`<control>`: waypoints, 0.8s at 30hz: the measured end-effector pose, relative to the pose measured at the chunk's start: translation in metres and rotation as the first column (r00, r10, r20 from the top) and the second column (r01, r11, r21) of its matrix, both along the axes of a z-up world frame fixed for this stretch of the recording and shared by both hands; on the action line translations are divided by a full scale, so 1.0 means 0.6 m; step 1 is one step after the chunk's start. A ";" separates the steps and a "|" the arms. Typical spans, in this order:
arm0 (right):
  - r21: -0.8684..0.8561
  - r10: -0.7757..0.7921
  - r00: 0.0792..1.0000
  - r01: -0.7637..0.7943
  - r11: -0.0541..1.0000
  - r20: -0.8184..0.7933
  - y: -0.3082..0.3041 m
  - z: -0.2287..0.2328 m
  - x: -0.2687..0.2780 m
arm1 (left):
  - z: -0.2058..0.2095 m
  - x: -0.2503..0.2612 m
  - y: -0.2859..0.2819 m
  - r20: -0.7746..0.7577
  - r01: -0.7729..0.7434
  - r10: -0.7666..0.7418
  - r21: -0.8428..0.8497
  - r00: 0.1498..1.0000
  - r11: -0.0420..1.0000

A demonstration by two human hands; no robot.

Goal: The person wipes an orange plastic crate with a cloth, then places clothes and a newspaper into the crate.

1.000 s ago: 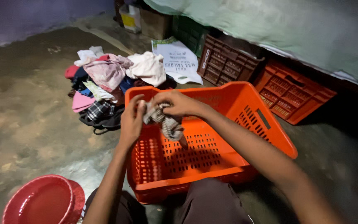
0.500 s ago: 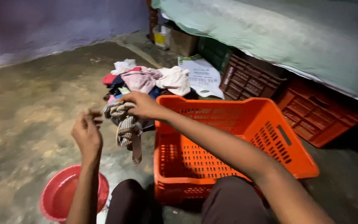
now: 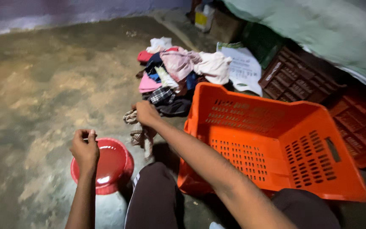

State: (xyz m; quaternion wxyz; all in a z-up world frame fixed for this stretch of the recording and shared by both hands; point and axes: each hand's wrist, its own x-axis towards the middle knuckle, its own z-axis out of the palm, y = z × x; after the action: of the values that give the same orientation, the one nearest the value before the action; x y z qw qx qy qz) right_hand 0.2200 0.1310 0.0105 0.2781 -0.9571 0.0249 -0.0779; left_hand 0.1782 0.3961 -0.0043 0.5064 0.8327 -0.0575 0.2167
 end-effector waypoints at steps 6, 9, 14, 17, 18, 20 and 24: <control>-0.166 0.055 0.998 -0.056 0.985 -0.012 0.037 -0.098 0.002 | -0.098 0.013 0.056 -0.098 -0.088 0.090 0.022 0.991 0.996; -0.219 0.102 0.971 -0.150 0.964 -0.214 0.071 -0.113 -0.021 | -0.160 0.019 0.083 -0.170 -0.074 0.086 0.072 0.982 0.995; -0.080 0.255 0.956 -0.268 0.960 -0.143 0.145 -0.172 -0.026 | -0.273 0.036 0.115 -0.226 0.020 0.031 0.221 0.974 0.975; -0.040 0.377 0.909 -0.390 0.920 -0.175 0.208 -0.232 -0.035 | -0.321 0.031 0.126 -0.223 0.097 -0.025 0.317 0.975 0.943; -0.048 0.400 0.897 -0.415 0.909 -0.188 0.225 -0.247 -0.038 | -0.326 0.035 0.122 -0.217 0.122 -0.047 0.346 0.975 0.930; -0.150 0.400 0.899 -0.426 0.892 -0.178 0.256 -0.271 -0.042 | -0.325 0.041 0.113 -0.311 0.136 0.027 0.492 0.950 0.860; -0.217 0.330 0.907 -0.389 0.896 -0.263 0.298 -0.313 -0.025 | -0.319 0.054 0.097 -0.493 0.280 0.116 0.655 0.862 0.702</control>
State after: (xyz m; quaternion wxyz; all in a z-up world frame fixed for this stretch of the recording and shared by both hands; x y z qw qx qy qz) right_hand 0.2052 0.3097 -0.1773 0.1532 -0.9760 -0.1333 0.0785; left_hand 0.2106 0.4542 -0.1959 0.1542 0.9848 -0.0419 -0.0686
